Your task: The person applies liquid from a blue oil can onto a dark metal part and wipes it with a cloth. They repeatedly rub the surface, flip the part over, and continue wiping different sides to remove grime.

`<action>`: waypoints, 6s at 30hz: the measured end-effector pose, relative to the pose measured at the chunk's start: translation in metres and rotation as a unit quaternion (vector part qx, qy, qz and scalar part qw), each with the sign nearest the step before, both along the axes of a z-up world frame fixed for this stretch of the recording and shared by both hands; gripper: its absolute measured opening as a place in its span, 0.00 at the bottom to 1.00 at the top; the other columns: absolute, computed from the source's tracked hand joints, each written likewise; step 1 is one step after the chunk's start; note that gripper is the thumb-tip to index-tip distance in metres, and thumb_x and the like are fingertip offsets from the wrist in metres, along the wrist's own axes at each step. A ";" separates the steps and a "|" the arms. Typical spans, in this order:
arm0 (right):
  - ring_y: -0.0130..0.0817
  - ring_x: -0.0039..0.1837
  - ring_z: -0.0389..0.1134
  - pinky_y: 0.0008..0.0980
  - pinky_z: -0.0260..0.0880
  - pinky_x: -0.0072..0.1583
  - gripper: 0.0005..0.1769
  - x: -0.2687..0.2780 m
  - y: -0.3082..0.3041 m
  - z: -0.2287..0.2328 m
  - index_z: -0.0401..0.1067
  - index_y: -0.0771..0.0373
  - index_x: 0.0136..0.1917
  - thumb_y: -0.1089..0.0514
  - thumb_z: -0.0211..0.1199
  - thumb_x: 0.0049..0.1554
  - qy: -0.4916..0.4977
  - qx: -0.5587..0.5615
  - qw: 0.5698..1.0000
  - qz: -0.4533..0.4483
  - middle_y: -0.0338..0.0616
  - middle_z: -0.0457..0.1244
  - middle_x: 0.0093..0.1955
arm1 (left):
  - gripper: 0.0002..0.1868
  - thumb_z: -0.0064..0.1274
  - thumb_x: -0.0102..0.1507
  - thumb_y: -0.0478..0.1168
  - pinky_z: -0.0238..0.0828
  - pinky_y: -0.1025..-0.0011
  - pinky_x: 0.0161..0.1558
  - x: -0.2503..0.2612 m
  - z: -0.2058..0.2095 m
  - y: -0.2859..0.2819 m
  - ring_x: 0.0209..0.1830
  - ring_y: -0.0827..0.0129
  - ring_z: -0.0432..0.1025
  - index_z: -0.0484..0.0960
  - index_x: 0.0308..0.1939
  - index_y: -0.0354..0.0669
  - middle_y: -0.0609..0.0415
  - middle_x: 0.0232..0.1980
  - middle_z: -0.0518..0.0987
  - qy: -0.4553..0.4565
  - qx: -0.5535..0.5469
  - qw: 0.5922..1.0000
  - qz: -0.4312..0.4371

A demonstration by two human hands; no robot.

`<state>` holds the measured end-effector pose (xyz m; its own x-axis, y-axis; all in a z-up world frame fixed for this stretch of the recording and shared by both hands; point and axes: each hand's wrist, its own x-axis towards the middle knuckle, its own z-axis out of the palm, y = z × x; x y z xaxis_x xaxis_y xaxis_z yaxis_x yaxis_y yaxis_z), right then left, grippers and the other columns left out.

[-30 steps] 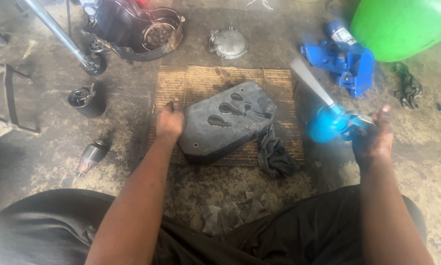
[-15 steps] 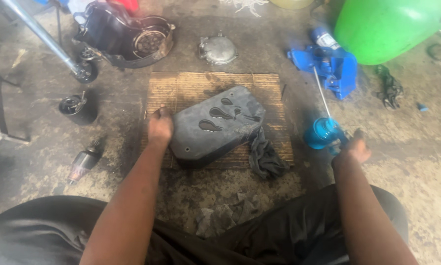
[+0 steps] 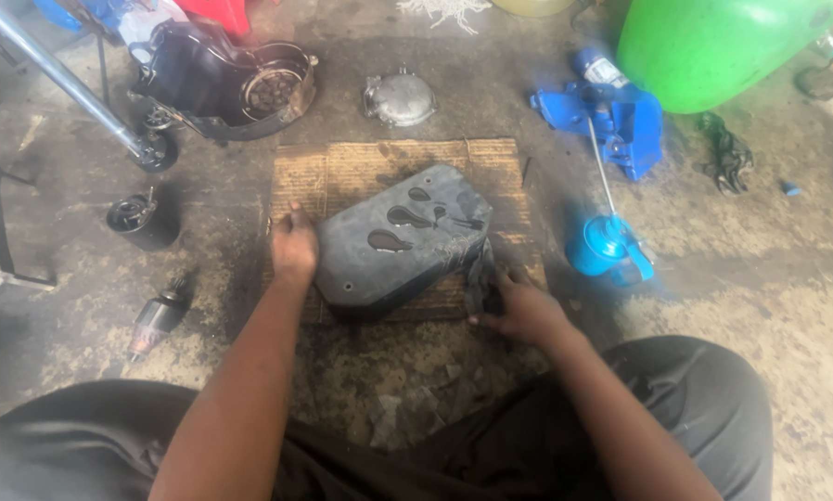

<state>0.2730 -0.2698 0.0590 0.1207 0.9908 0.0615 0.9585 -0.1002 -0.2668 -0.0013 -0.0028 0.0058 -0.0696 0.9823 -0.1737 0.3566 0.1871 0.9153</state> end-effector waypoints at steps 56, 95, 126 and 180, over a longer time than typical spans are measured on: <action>0.55 0.53 0.69 0.44 0.69 0.55 0.20 0.032 0.003 0.024 0.71 0.62 0.64 0.63 0.58 0.58 0.234 0.184 0.938 -0.176 0.58 0.68 0.55 | 0.22 0.57 0.62 0.53 0.70 0.51 0.59 0.124 0.132 -0.235 0.57 0.50 0.75 0.83 0.55 0.46 0.43 0.56 0.80 0.350 -0.002 0.680 -0.644; 0.68 0.68 0.61 0.50 0.65 0.66 0.30 0.050 0.029 -0.061 0.74 0.63 0.59 0.75 0.50 0.44 0.087 0.137 0.987 -0.010 0.68 0.59 0.67 | 0.86 0.72 0.39 0.76 0.48 0.51 0.76 -0.014 0.140 -0.048 0.78 0.34 0.47 0.35 0.75 0.22 0.26 0.79 0.43 0.502 -0.032 0.712 -0.489; 0.61 0.55 0.70 0.54 0.70 0.55 0.24 0.021 0.022 -0.055 0.70 0.53 0.68 0.59 0.57 0.58 0.162 -0.028 0.958 -0.235 0.63 0.68 0.53 | 0.87 0.67 0.38 0.81 0.50 0.50 0.74 -0.017 0.131 -0.054 0.77 0.36 0.52 0.42 0.74 0.16 0.22 0.76 0.52 0.525 0.025 0.691 -0.496; 0.55 0.36 0.70 0.51 0.71 0.39 0.05 -0.037 0.028 -0.040 0.72 0.60 0.42 0.57 0.60 0.55 0.040 0.041 0.980 -0.192 0.55 0.67 0.35 | 0.87 0.66 0.39 0.83 0.49 0.51 0.73 -0.006 0.145 -0.050 0.76 0.38 0.54 0.40 0.73 0.16 0.23 0.76 0.52 0.562 0.019 0.660 -0.498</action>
